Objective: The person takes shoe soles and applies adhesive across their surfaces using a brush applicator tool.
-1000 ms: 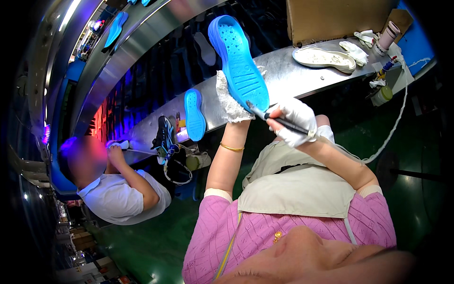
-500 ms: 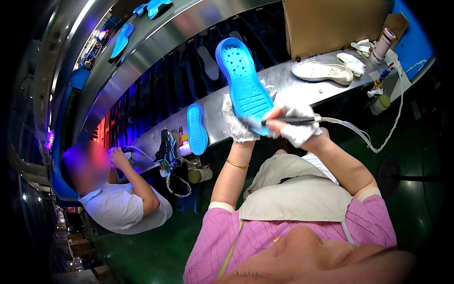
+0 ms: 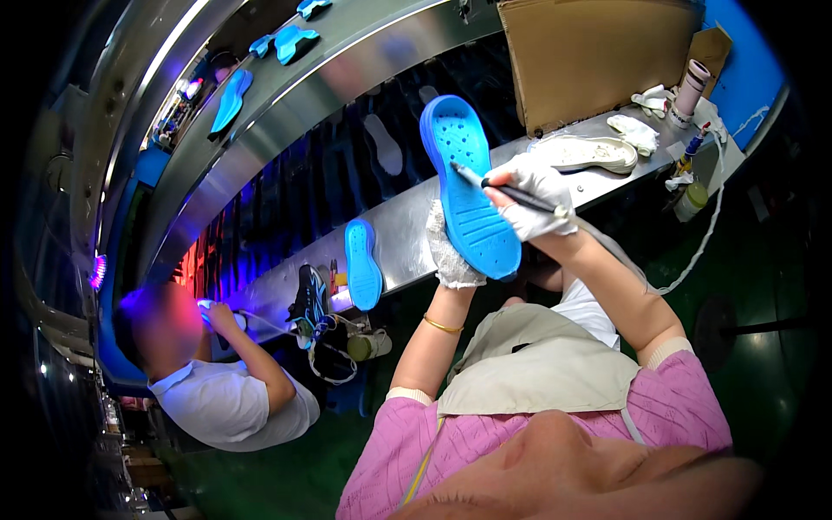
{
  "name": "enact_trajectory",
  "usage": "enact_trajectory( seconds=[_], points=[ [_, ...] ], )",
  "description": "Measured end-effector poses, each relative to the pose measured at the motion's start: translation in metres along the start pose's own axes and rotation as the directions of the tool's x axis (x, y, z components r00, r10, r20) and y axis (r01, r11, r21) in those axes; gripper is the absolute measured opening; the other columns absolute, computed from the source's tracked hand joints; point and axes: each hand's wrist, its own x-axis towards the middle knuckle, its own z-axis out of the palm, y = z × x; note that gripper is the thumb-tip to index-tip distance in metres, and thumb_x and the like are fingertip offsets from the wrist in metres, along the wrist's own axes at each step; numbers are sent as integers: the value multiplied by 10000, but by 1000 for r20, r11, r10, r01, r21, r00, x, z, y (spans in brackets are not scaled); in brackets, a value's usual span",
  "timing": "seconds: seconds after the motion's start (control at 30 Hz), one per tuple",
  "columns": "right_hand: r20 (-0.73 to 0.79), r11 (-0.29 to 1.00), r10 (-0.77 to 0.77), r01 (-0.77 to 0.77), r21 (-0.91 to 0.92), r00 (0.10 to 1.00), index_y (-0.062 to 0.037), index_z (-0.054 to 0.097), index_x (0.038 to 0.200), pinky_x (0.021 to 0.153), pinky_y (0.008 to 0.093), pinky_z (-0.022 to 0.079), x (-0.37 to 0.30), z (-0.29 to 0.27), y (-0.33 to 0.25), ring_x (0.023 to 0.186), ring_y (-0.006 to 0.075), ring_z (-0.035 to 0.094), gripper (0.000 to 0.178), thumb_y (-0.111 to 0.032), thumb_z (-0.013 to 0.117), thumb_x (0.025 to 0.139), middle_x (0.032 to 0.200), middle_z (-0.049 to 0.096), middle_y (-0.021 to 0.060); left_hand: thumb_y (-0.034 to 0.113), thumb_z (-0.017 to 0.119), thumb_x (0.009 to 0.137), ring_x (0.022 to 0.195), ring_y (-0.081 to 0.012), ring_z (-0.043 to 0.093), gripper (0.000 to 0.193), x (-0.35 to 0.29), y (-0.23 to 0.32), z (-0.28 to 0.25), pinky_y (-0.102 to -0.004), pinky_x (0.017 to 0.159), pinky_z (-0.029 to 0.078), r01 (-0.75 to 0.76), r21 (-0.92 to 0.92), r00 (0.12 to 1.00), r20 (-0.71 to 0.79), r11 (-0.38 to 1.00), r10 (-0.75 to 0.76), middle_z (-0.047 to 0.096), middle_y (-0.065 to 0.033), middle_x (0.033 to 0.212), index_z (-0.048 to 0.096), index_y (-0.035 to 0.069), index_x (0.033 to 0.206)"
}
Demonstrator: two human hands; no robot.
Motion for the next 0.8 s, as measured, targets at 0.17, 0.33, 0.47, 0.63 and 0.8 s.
enact_trajectory(
  seconds=[0.17, 0.33, 0.47, 0.63, 0.8],
  points=[
    [294, 991, -7, -33, 129, 956, -41, 609, 863, 633, 262, 496, -8, -7, -15, 679, 166, 616, 139, -15, 700, 762, 807, 626, 91, 458, 347, 958, 1065, -232, 525, 517, 9, 1, -36, -357, 954, 437, -43, 50, 973, 230, 998, 30, 534, -118, 1169, 441, 44, 1253],
    [480, 809, 464, -577, 112, 745, -26, 628, 845, 644, 234, 520, 16, -41, -11, 688, 98, 610, 113, -76, 715, 793, 784, 635, 51, 473, 453, 902, 1028, -270, 574, 532, -2, 7, -12, -430, 918, 481, 394, -409, 878, 434, 823, -205, 569, -138, 1141, 489, 49, 1221],
    [451, 883, 398, -468, 50, 799, -33, 660, 798, 607, 232, 487, 53, -53, -2, 674, 91, 596, 88, -66, 731, 759, 711, 634, 26, 617, 392, 863, 1173, -416, 486, 792, -13, 4, 1, -547, 1021, 374, 195, -1, 948, 258, 981, -188, 423, -224, 1354, 300, 54, 1413],
    [126, 991, 59, -73, 115, 990, -40, 641, 785, 609, 232, 476, 76, -64, 30, 671, 95, 582, 91, -28, 724, 751, 749, 630, 35, 619, 372, 869, 1194, -428, 468, 788, -19, 3, 12, -544, 1012, 380, 237, 90, 908, 333, 967, -254, 413, -232, 1366, 320, 42, 1404],
    [215, 916, -332, 368, -160, 919, -57, 616, 787, 619, 286, 476, 28, -26, 7, 683, 194, 594, 140, 13, 708, 708, 736, 600, 67, 591, 364, 888, 1132, -365, 537, 730, -9, 13, -10, -505, 972, 431, 314, -75, 905, 325, 947, -274, 495, -198, 1304, 379, 43, 1371]
  ],
)
